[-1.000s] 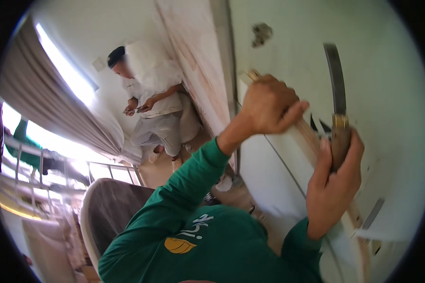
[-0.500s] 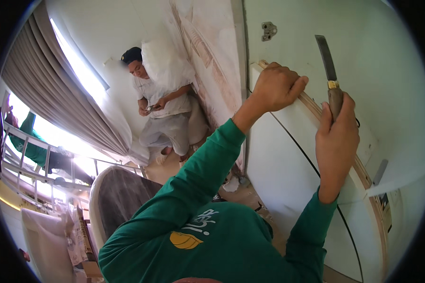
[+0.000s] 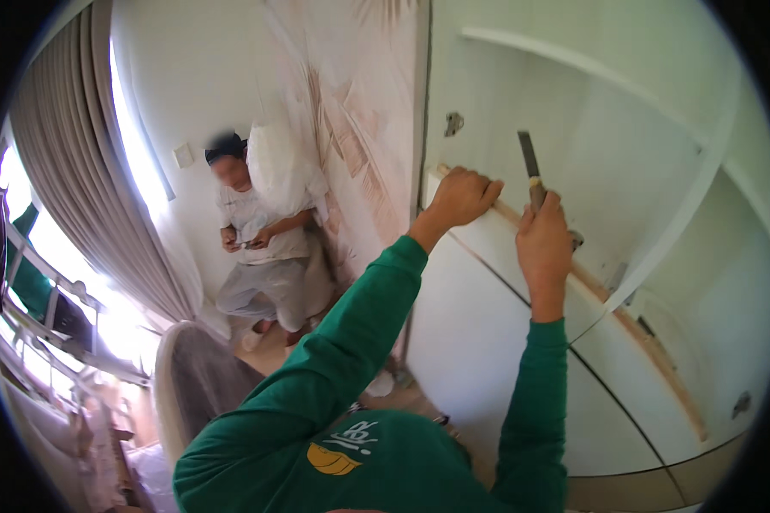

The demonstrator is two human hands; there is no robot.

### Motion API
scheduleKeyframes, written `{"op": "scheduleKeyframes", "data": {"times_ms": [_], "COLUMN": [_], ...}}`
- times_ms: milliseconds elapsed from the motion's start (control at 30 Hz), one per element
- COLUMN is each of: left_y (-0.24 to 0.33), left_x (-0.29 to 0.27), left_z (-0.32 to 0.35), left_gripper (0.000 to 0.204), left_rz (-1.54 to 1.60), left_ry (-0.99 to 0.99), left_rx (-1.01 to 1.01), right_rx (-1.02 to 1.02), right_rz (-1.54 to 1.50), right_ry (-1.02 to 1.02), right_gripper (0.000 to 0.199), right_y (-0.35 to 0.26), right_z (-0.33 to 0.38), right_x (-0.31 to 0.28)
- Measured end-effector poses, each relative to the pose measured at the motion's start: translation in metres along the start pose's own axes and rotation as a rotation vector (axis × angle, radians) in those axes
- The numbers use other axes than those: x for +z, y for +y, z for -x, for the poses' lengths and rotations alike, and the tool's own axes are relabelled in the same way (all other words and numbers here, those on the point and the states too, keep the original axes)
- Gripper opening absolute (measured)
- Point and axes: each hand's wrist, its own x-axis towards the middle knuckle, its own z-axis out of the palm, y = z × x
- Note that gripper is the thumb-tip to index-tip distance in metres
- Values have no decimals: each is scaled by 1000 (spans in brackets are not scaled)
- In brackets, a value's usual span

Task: The person uses a scraper to trim excess material from the edge of a wooden cabinet strip and then presses the strip into place by hand inside a white cabinet.

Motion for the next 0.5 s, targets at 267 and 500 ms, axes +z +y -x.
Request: {"op": "scheduleKeyframes", "data": {"times_ms": [267,500], "left_y": [-1,-4], "left_x": [9,3], "left_z": [1,7], "left_gripper": [55,49], "left_rz": [-3,-17], "left_ry": [-43,1], "left_rx": [-48,-19], "right_rx": [13,-7], "right_rz": [-17,-17], "right_ry": [-45,-6], "right_gripper": [36,35], "right_y": [2,-1], "right_z": [0,3], "right_x": [-5,4]}}
